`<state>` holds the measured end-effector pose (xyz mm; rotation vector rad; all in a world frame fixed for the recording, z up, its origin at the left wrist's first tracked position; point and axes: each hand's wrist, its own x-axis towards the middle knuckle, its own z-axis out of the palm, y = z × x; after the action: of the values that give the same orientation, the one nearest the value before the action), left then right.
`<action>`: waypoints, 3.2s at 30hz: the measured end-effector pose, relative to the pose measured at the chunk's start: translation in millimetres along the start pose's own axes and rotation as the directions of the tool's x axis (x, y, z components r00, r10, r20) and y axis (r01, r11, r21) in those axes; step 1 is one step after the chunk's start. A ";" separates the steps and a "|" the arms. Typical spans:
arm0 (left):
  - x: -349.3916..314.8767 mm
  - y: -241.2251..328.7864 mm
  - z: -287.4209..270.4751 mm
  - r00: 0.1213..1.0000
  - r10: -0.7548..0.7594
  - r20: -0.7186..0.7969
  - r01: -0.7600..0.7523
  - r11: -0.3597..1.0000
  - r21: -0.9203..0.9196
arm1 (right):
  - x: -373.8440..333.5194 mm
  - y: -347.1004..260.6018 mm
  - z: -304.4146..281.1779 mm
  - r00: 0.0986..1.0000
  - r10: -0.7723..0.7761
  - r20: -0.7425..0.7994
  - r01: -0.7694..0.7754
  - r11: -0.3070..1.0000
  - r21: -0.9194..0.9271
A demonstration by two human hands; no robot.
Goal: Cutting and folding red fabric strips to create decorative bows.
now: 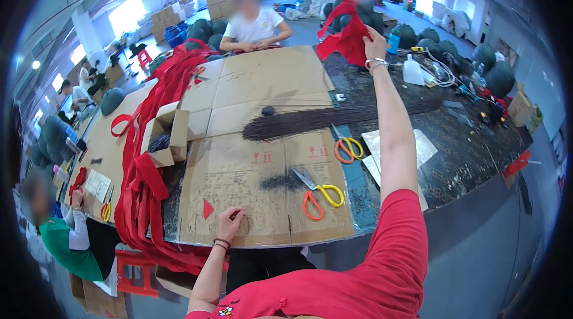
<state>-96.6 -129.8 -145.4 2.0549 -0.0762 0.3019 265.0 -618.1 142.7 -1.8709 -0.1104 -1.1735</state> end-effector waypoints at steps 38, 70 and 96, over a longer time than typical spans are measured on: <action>0.2 8.8 -4.2 0.999 0.018 0.050 -0.019 1.000 0.008 | -57.1 66.4 19.8 0.740 0.671 0.041 -0.423 0.418 0.804; 4.6 135.2 -62.8 0.958 0.288 -0.016 -0.278 0.910 -0.308 | -347.0 -148.5 -163.0 0.603 0.386 0.698 -0.780 0.468 0.415; 108.3 -122.5 -300.4 0.898 -0.088 -0.431 0.132 0.988 0.075 | -487.7 -123.3 -78.4 0.893 0.117 0.434 0.245 0.683 -0.688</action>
<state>-24.2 199.4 -87.1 2.0388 0.3310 0.6909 -115.2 -426.9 -136.6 -2.8748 0.0568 -0.8503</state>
